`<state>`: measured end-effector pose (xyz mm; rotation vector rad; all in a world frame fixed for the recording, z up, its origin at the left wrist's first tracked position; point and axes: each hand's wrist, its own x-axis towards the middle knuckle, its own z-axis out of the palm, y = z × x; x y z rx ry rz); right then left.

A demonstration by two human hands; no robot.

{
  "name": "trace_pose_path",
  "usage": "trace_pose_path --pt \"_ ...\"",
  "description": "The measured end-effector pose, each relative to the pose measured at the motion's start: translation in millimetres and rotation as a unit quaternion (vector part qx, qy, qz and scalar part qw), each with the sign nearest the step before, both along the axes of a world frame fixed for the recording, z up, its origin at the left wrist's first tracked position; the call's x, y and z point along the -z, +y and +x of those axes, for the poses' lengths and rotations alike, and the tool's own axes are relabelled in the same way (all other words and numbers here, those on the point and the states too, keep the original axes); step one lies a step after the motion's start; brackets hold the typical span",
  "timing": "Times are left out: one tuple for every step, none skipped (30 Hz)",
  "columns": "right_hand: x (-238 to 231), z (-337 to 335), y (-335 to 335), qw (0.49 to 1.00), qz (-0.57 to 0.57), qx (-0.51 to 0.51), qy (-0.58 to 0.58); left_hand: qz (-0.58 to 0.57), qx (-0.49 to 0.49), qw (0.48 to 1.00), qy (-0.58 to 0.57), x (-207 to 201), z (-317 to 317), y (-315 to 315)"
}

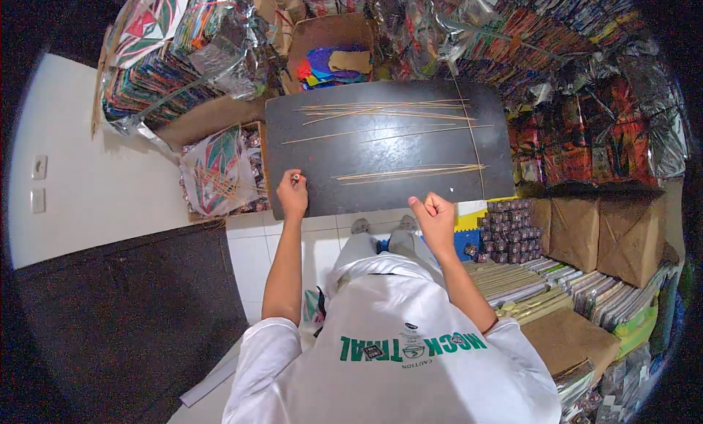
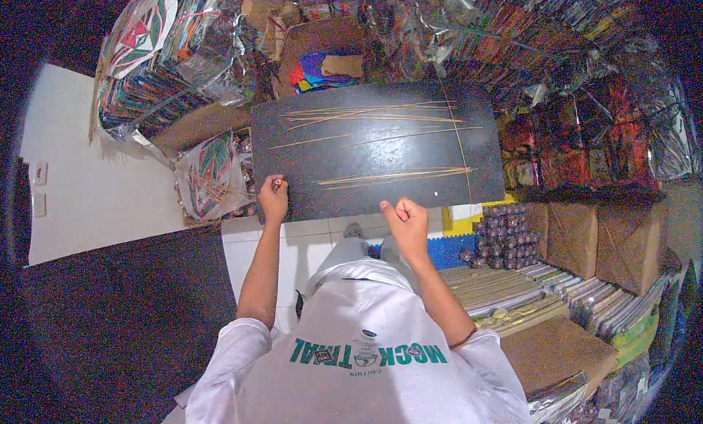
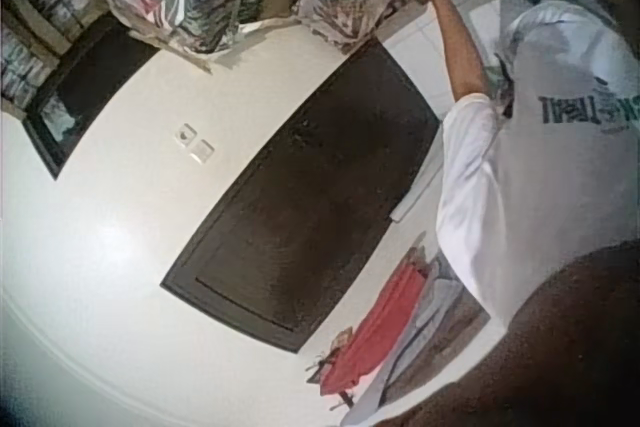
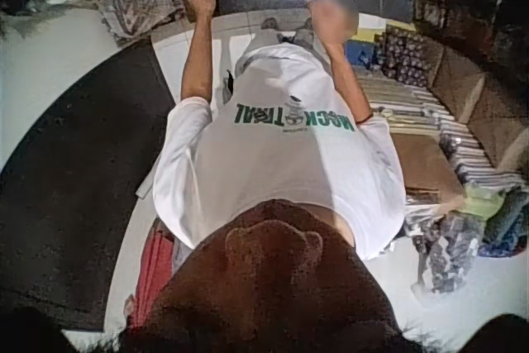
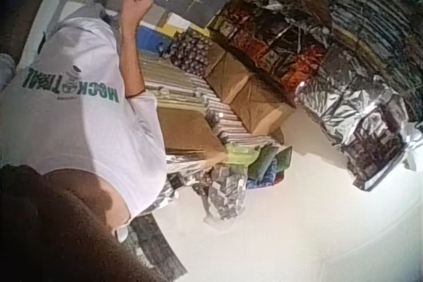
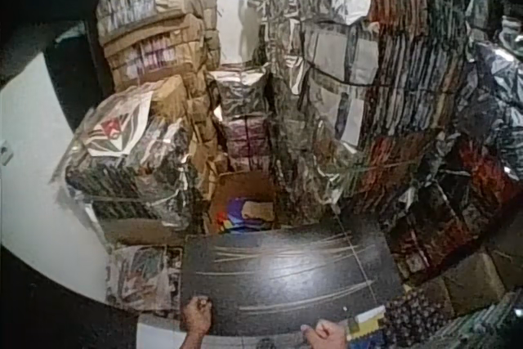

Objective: The person assembles a kite frame by hand, using thin wooden sticks and a small orange tube of adhesive. They apply the adhesive to the ends of the sticks and join them together to form a cross shape on a dark work surface. The person handles the sticks one by one, carefully aligning and pressing the joints.

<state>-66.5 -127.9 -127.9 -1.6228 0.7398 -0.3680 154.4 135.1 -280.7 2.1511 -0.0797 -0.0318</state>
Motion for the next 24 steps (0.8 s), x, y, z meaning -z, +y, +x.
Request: trace_pose_path --pt "0.2 -0.5 -0.4 1.000 0.002 -0.002 -0.002 0.004 0.001 1.000 -0.001 -2.6 -0.5 -1.7" --pt "0.3 -1.2 -0.9 1.000 0.004 -0.004 -0.004 0.015 -0.002 1.000 -0.003 -5.1 -1.7 -3.2" --pt "-0.2 -2.1 -1.5 1.000 -0.004 -0.005 -0.005 0.025 -0.004 1.000 -0.005 -7.7 -3.1 -4.5" --pt "-1.4 -2.7 -2.0 1.000 -0.010 -0.007 -0.007 0.036 -0.008 0.999 -0.008 -9.3 -3.6 -5.0" --pt "-2.8 -3.5 -2.5 1.000 -0.018 -0.008 -0.009 0.030 -0.007 1.000 0.006 -8.3 -2.9 -5.5" --pt "-4.9 -4.6 -3.1 1.000 -0.016 -0.007 -0.004 0.023 -0.006 1.000 0.019 -8.3 -1.8 -6.4" --pt "-7.7 -5.4 -3.3 1.000 -0.013 -0.006 0.001 0.017 -0.006 0.999 0.033 -5.3 -0.3 -5.0" --pt "-9.6 -5.5 -3.3 1.000 -0.010 -0.008 0.005 -0.006 -0.007 0.999 0.036 5.7 1.3 1.3" --pt "-10.1 -5.6 -3.0 1.000 -0.003 -0.011 0.000 -0.028 -0.007 0.999 0.040 16.3 2.8 7.5" --pt "-9.7 -6.0 -3.0 1.000 0.004 -0.012 -0.005 -0.052 -0.005 0.998 0.044 21.9 4.1 10.0" --pt "-9.7 -6.5 -3.1 1.000 0.010 -0.014 -0.010 -0.058 -0.005 0.997 0.043 26.8 4.6 13.7" --pt "-10.6 -7.3 -3.4 1.000 0.007 -0.021 -0.008 -0.063 -0.007 0.997 0.043 31.3 4.0 18.2" --pt "-11.4 -9.4 -4.0 1.000 0.003 -0.024 -0.004 -0.070 -0.005 0.997 0.043 29.2 2.4 17.5" --pt "-11.9 -11.2 -4.5 1.000 -0.001 -0.028 -0.001 -0.031 -0.015 0.999 0.010 26.7 -0.3 18.1" --pt "-9.3 -12.6 -4.6 0.999 0.017 -0.037 -0.009 0.009 -0.026 0.999 -0.023 23.5 -4.0 20.4" --pt "-4.3 -14.9 -5.1 0.998 0.034 -0.042 -0.017 0.047 -0.033 0.997 -0.055 15.6 -7.7 18.7" --pt "-3.4 -16.9 -5.8 0.997 0.051 -0.049 -0.025 0.050 -0.053 0.995 -0.075 6.2 -13.4 17.1" --pt "-4.4 -19.3 -6.0 0.996 0.051 -0.062 -0.024 0.053 -0.073 0.991 -0.094 -3.7 -19.8 16.4" --pt "-10.6 -20.6 -4.5 0.996 0.052 -0.074 -0.023 0.056 -0.092 0.988 -0.113 -16.5 -26.3 14.4" --pt "-16.6 -21.7 -3.2 0.995 0.052 -0.087 -0.022 0.070 -0.105 0.983 -0.136 -29.0 -34.9 11.0" --pt "-22.9 -23.7 -2.3 0.993 0.067 -0.097 -0.011 0.083 -0.117 0.977 -0.160 -40.9 -45.3 5.5" --pt "-30.2 -25.9 -0.8 0.991 0.083 -0.108 -0.002 0.097 -0.130 0.970 -0.184 -55.5 -55.6 -0.1" --pt "-33.6 -27.9 0.0 0.988 0.098 -0.118 0.009 0.073 -0.105 0.976 -0.177 -67.6 -65.2 -5.0" --pt "-34.1 -30.3 0.0 0.986 0.106 -0.131 0.005 0.049 -0.080 0.981 -0.170 -79.8 -74.9 -10.5"
